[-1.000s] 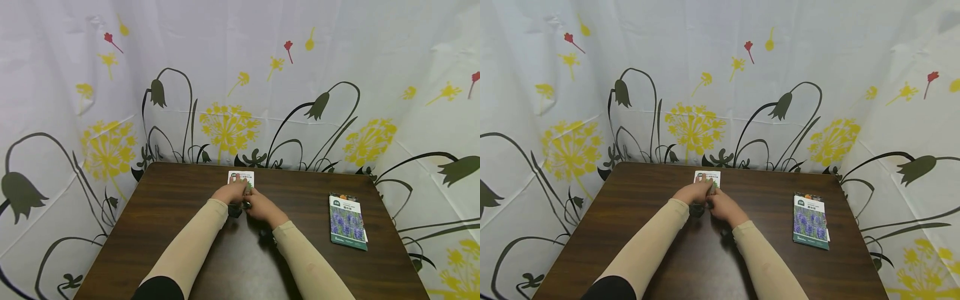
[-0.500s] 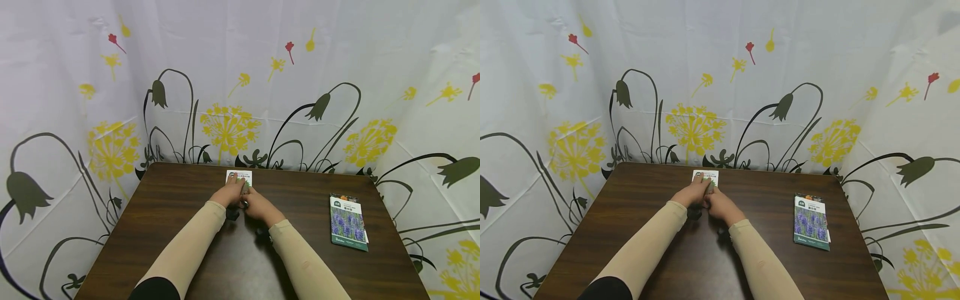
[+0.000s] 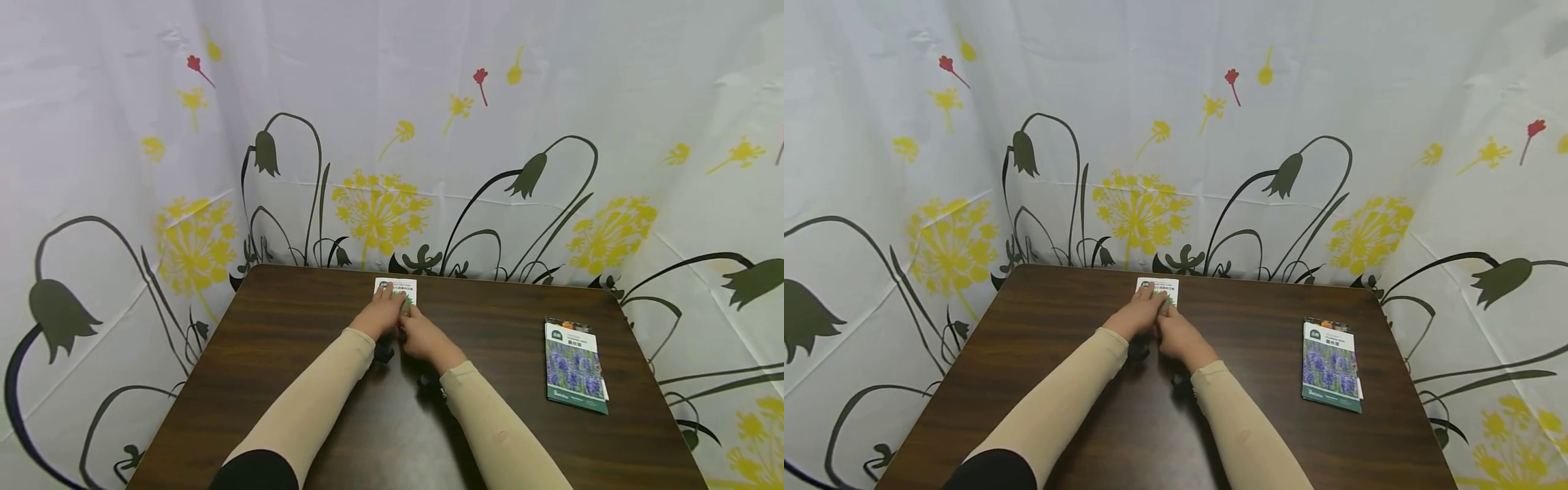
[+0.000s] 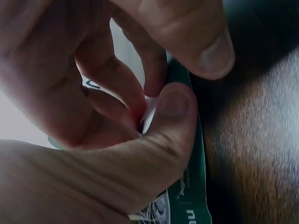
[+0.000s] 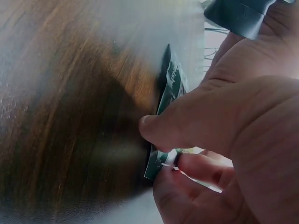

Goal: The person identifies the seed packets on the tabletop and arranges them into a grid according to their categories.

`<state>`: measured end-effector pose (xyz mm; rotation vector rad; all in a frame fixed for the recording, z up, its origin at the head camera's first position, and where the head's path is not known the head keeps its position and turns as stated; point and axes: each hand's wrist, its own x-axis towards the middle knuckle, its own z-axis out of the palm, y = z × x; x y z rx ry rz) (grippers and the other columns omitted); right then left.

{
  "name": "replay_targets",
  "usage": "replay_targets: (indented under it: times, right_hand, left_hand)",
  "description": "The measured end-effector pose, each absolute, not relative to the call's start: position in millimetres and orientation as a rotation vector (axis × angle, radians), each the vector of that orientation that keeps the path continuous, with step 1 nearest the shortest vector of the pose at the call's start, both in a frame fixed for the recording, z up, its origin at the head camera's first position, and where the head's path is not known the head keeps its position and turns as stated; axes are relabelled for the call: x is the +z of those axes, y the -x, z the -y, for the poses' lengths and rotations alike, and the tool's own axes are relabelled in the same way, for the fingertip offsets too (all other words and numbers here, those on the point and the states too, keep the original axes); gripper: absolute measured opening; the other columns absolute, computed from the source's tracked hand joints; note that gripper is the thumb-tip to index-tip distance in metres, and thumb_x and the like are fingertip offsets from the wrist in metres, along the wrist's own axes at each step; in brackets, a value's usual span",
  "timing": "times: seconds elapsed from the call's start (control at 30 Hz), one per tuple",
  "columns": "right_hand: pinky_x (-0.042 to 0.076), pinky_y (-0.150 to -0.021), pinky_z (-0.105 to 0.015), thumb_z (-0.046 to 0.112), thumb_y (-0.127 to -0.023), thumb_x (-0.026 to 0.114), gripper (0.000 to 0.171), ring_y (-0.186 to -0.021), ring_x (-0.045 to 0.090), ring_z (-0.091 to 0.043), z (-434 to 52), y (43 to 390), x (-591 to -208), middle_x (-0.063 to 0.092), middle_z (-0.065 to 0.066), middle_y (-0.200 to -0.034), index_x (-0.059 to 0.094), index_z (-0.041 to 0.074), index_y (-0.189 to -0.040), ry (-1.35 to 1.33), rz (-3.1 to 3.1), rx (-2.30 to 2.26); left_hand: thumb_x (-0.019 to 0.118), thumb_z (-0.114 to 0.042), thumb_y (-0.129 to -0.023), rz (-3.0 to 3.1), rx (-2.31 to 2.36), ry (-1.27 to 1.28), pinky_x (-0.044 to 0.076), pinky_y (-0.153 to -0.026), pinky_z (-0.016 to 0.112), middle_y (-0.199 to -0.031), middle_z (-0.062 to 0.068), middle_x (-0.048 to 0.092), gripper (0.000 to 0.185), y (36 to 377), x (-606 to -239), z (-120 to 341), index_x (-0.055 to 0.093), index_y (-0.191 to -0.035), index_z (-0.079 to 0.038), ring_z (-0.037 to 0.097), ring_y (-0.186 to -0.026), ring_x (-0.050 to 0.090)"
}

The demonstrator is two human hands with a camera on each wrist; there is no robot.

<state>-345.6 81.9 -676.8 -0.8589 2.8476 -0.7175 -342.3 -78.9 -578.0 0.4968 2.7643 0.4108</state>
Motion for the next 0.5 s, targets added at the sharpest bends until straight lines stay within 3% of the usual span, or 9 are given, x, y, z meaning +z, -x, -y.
replay_targets:
  times: [0.07,0.2,0.4,0.5]
  right_hand:
    - [0.058,-0.106,-0.047,-0.002,-0.082,0.071,0.068,-0.129,0.067,-0.035,-82,344,-673,0.047,-0.031,-0.161,0.064,0.009,-0.149,0.854,-2.840,-0.738]
    - [0.058,-0.104,-0.048,-0.001,-0.082,0.072,0.070,-0.121,0.067,-0.031,-85,338,-658,0.049,-0.028,-0.155,0.062,0.010,-0.151,0.852,-2.800,-0.822]
    - [0.055,-0.093,-0.047,0.002,-0.082,0.072,0.054,-0.103,0.063,-0.025,-87,332,-648,0.053,-0.019,-0.135,0.067,0.009,-0.135,0.815,-2.746,-0.853]
    - [0.054,-0.093,-0.051,0.006,-0.088,0.075,0.052,-0.106,0.063,-0.028,-89,316,-622,0.053,-0.019,-0.134,0.066,0.004,-0.140,0.790,-2.663,-0.898]
  left_hand:
    - [0.083,-0.013,-0.097,-2.767,0.380,-0.496,0.025,-0.135,0.059,-0.180,0.032,0.013,0.087,343,-575,77,0.037,-0.171,-0.010,0.053,-0.168,0.010]
    - [0.083,-0.013,-0.096,-2.747,0.367,-0.463,0.024,-0.136,0.058,-0.178,0.037,0.007,0.090,346,-570,75,0.034,-0.172,-0.009,0.055,-0.168,0.005]
    - [0.083,-0.017,-0.097,-2.724,0.343,-0.466,0.031,-0.133,0.055,-0.177,0.040,0.005,0.100,356,-580,74,0.022,-0.175,-0.005,0.056,-0.167,0.008]
    - [0.076,-0.020,-0.103,-2.716,0.317,-0.461,0.032,-0.133,0.054,-0.178,0.038,0.006,0.093,355,-582,73,0.019,-0.174,0.000,0.056,-0.167,0.009]
